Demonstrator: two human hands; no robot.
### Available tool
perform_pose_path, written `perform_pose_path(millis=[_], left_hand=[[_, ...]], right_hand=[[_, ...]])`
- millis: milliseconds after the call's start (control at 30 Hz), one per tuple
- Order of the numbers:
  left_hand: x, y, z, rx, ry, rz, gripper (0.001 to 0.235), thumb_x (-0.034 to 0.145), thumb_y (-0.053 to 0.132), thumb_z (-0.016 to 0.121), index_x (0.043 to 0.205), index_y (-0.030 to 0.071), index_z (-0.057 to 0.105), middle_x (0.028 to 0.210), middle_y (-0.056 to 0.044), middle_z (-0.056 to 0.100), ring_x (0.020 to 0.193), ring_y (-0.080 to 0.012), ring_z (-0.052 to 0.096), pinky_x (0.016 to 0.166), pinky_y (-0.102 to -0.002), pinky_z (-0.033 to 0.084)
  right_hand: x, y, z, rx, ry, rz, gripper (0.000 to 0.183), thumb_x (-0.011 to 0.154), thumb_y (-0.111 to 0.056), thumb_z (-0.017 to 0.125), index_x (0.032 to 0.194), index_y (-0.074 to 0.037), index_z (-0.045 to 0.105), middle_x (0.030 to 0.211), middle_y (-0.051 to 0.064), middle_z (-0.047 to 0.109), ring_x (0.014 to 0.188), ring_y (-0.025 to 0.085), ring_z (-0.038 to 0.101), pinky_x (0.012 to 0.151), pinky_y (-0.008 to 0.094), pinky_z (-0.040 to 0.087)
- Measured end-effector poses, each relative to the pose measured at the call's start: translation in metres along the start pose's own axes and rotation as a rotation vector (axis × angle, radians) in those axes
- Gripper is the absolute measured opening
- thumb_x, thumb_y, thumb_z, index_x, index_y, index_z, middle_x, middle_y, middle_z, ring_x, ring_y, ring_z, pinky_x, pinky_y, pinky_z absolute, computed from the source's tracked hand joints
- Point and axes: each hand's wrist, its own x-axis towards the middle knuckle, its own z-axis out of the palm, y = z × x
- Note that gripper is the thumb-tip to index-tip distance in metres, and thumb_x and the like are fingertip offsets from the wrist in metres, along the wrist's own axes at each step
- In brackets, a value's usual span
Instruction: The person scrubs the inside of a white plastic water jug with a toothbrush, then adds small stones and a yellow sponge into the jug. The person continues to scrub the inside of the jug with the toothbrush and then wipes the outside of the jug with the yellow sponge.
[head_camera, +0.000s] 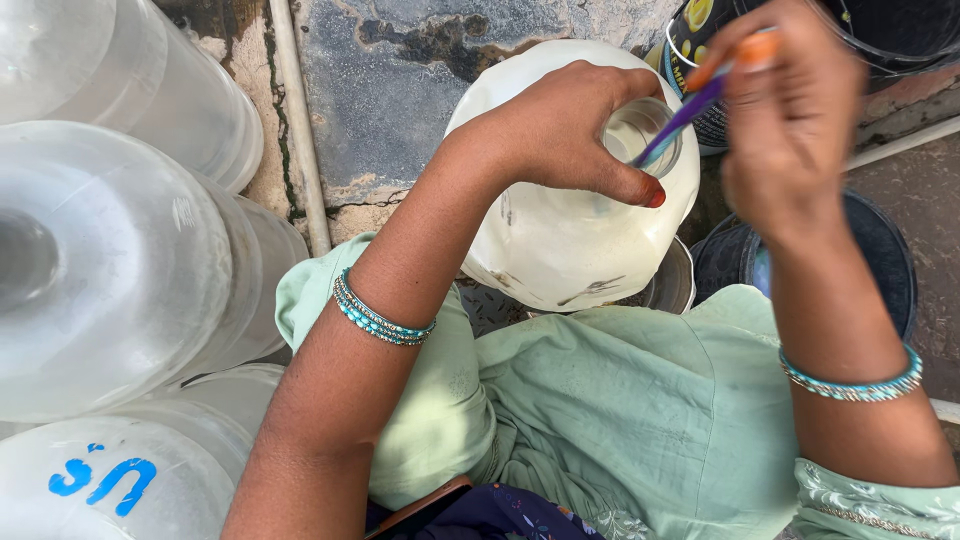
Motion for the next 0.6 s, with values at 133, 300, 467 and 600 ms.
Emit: perform_pose_path(millis=[133, 300, 467, 600], left_hand=[[0.0, 0.003, 0.001, -0.015, -0.041, -0.041, 0.083, 0.062, 0.056, 0.087, 0.122, 0.001, 0.066, 0.104, -0.021, 0.074, 0.101, -0.0361, 0.072, 0.092, -0.04, 0.055], [-0.001, 0.005, -0.002, 0.009, -0.022, 0.003, 0.081, 0.064, 0.055, 0.086, 0.122, 0.003, 0.067, 0.107, -0.022, 0.074, 0.103, -0.038, 0.07, 0.093, -0.041, 0.054], [-0.005, 0.01, -0.001, 0.017, -0.036, -0.044, 0.082, 0.062, 0.055, 0.085, 0.123, 0.004, 0.067, 0.107, -0.022, 0.073, 0.104, -0.0377, 0.07, 0.094, -0.041, 0.053], [-0.007, 0.013, -0.005, 0.014, -0.056, -0.043, 0.08, 0.065, 0.056, 0.084, 0.123, 0.004, 0.067, 0.11, -0.022, 0.074, 0.107, -0.0386, 0.07, 0.095, -0.042, 0.053]], right_hand=[[0.016, -0.006, 0.019, 0.007, -0.111, -0.035, 0.045, 0.125, -0.037, 0.043, 0.1, -0.004, 0.059, 0.091, 0.007, 0.059, 0.081, 0.012, 0.053, 0.075, 0.024, 0.041], [0.018, -0.019, -0.01, 0.08, 0.015, -0.109, 0.04, 0.128, -0.032, 0.038, 0.11, 0.001, 0.053, 0.099, 0.012, 0.059, 0.083, 0.016, 0.053, 0.075, 0.027, 0.041], [0.008, -0.039, -0.019, 0.103, 0.102, -0.122, 0.04, 0.125, -0.032, 0.041, 0.111, 0.003, 0.053, 0.099, 0.015, 0.059, 0.079, 0.016, 0.054, 0.072, 0.025, 0.042], [0.021, -0.047, 0.001, -0.003, 0.012, -0.149, 0.042, 0.122, -0.033, 0.043, 0.103, 0.0, 0.058, 0.092, 0.012, 0.06, 0.08, 0.016, 0.056, 0.074, 0.027, 0.043]])
